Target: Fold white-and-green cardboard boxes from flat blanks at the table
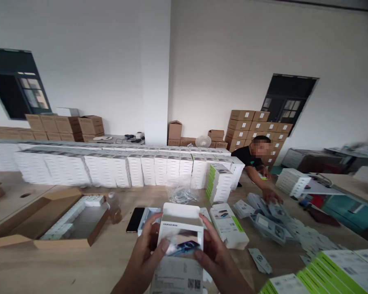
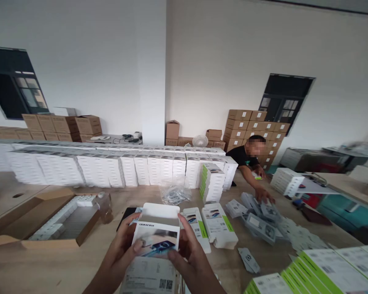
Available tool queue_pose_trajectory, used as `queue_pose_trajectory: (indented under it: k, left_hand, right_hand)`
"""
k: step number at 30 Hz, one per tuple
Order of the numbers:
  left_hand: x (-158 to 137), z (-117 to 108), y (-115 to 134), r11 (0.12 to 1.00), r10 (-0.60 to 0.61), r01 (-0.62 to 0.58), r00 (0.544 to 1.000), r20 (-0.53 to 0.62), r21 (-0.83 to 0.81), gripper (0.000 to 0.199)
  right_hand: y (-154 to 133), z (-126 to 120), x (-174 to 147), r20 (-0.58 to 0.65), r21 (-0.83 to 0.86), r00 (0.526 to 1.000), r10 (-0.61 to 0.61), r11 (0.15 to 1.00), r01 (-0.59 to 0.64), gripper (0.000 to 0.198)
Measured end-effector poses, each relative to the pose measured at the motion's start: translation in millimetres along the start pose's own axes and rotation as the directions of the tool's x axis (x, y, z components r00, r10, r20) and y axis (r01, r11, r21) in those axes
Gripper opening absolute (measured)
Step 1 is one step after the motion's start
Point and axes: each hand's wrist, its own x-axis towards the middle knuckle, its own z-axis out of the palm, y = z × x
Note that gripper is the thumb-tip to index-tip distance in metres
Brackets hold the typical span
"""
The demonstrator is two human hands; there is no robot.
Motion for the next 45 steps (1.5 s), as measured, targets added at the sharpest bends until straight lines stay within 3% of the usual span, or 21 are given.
queue_pose_trajectory:
  k: [5,9,14,19,24,25,26,28,31,33,35,38,42,45]
  left_hand:
    - [0.6,1.1,6.2,0.999,0.013,-0.014,1.000,0.026,0.044,0.037]
    - [-1.6,-7.6,14.6,0.992,-0.005,-0.014,0.989,0.151,0.126,0.033]
    - [-3.2,-13.2,34.0,0.983,-0.034,-0.025,0.949,0.314,0.182,0.037]
    - [-0.8,-9.1,43.6,0.988,-0.051,-0.002,0.939,0.341,0.153,0.038]
    - [2.3,-7.1,39.5,0.997,-0.032,0.008,0.945,0.326,0.073,0.037]
    - [2.6,-7.4,38.9,0.997,-0.032,0.006,0.945,0.325,0.079,0.037]
    - [2.6,-8.1,38.5,0.995,-0.033,0.000,0.945,0.324,0.102,0.037]
    - [2.3,-10.6,38.0,0.981,-0.033,-0.032,0.945,0.326,0.192,0.037]
    - [1.9,-15.9,36.8,0.936,-0.007,-0.117,0.937,0.349,0.333,0.038]
    - [2.7,-19.2,35.9,0.914,0.014,-0.158,0.933,0.360,0.374,0.037]
    - [3.9,-21.2,34.9,0.901,0.017,-0.171,0.932,0.361,0.398,0.037]
    - [5.1,-20.4,33.3,0.898,0.017,-0.180,0.926,0.377,0.401,0.038]
    - [4.7,-13.9,31.2,0.952,0.003,-0.121,0.923,0.385,0.282,0.050]
    - [4.6,-10.8,32.0,0.963,0.004,-0.097,0.938,0.346,0.250,0.062]
  right_hand:
    - [11.1,-0.1,-5.5,-0.187,-0.212,0.981,-0.054,0.977,0.013,0.031]
    - [9.7,-6.1,-6.2,-0.294,-0.394,0.948,-0.122,0.919,-0.003,0.037]
    - [-22.8,-14.3,6.0,-0.253,-0.502,0.946,-0.201,0.863,0.048,0.031]
    - [-48.5,-10.8,14.4,-0.048,-0.717,0.942,-0.332,0.668,0.199,0.012]
    - [-49.9,-15.5,16.2,0.260,-0.880,0.847,-0.464,0.247,0.405,0.022]
    - [-49.7,-16.9,17.3,0.276,-0.875,0.847,-0.454,0.246,0.417,0.022]
    - [-49.6,-18.0,18.6,0.260,-0.855,0.859,-0.440,0.309,0.417,0.019]
    - [-49.2,-18.5,21.7,0.154,-0.744,0.905,-0.397,0.556,0.370,0.015]
    - [-46.0,-15.0,25.7,-0.057,-0.412,0.980,-0.188,0.899,0.148,0.027]
    - [-42.2,-11.6,27.0,-0.110,-0.158,0.994,0.003,0.987,-0.020,0.028]
    - [-38.8,-8.9,27.1,-0.060,-0.016,0.988,0.139,0.990,-0.140,0.037]
    - [-36.7,-7.2,25.7,-0.013,-0.096,0.984,0.178,0.979,-0.179,0.030]
    - [-36.7,-6.4,22.0,-0.080,-0.390,0.997,-0.003,0.920,-0.029,0.030]
    - [-35.1,-5.6,17.9,-0.029,-0.547,0.989,-0.145,0.830,0.105,0.025]
